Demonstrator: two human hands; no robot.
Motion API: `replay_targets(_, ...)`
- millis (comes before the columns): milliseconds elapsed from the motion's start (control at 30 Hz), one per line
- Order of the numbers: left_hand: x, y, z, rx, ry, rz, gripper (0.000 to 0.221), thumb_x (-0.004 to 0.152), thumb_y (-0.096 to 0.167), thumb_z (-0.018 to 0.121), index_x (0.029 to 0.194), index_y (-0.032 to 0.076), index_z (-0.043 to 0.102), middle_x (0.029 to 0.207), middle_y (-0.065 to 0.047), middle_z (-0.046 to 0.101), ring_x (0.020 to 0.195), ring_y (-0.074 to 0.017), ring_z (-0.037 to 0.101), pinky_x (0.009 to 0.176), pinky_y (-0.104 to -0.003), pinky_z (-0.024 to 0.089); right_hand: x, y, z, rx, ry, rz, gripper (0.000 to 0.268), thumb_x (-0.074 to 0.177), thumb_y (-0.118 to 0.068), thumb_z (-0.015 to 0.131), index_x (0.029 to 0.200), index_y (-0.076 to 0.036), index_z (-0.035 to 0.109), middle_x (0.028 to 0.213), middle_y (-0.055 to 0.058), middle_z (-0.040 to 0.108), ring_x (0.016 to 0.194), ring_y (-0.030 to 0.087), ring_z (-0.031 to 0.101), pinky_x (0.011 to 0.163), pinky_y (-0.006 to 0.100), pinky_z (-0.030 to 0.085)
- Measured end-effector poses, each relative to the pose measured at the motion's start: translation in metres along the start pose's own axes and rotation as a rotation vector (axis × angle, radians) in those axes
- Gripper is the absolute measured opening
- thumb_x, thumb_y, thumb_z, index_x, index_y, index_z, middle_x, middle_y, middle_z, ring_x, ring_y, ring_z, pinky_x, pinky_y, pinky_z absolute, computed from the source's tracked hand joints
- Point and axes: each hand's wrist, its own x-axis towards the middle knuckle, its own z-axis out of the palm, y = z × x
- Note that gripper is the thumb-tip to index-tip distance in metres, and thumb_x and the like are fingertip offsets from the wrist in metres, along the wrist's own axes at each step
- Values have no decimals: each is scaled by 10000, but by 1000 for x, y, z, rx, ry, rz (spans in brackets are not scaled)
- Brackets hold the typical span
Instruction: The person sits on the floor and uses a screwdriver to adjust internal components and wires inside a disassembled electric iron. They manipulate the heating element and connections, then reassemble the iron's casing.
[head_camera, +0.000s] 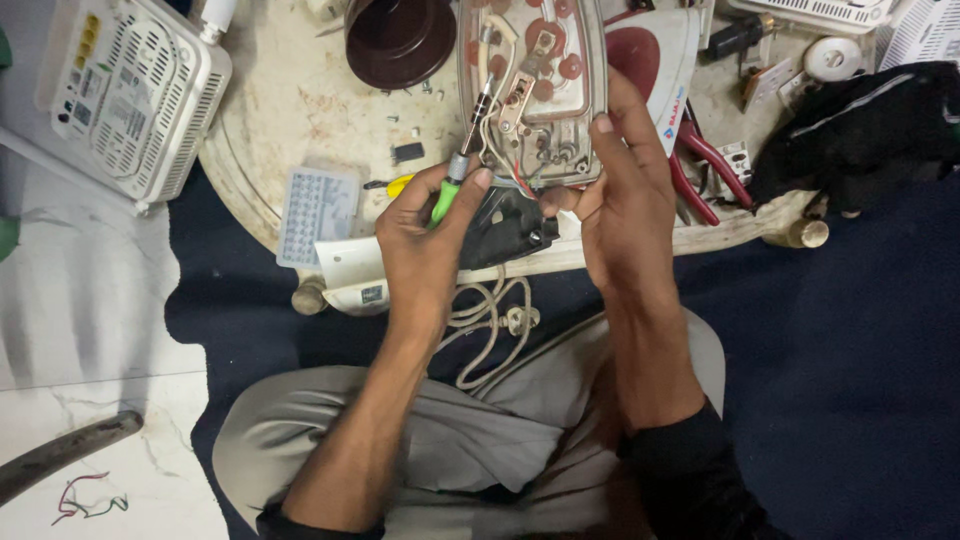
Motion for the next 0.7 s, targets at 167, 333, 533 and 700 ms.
replay_targets(167,-1,3,0,25,-18,63,205,931,64,783,1121,-6,751,1055,-33,761,958,-68,671,900,-228,552,0,0,1,5,-11,-35,380,1179,-119,374,1531,-8,463,1243,132,687,941,168,724,672,298,577)
replay_targets(333,-4,8,1,31,-24,88,214,929,54,786,1131,-10,752,1065,-39,757,974,-75,670,914,-234,558,-1,0,-1,-29,-38,-78,385,1159,-127,358,1497,8,480,1238,136,688,947,161,726,657,298,594)
replay_targets(533,-7,13,2,19,-55,104,215,935,54,771,1144,5,747,1166,-67,754,1048,-96,684,977,-267,574,-2,0,-5,-22,-109,-143,346,1187,-165,367,1448,24,496,1191,135,688,916,137,704,667,271,563)
replay_targets(700,-6,11,2,-17,-80,146,185,953,46,769,1133,10,746,1233,-99,745,1114,-122,685,1032,-291,567,-1,0,-5,-14,-92,-131,374,1158,-167,368,1463,20,477,1208,136,683,926,136,714,655,274,576)
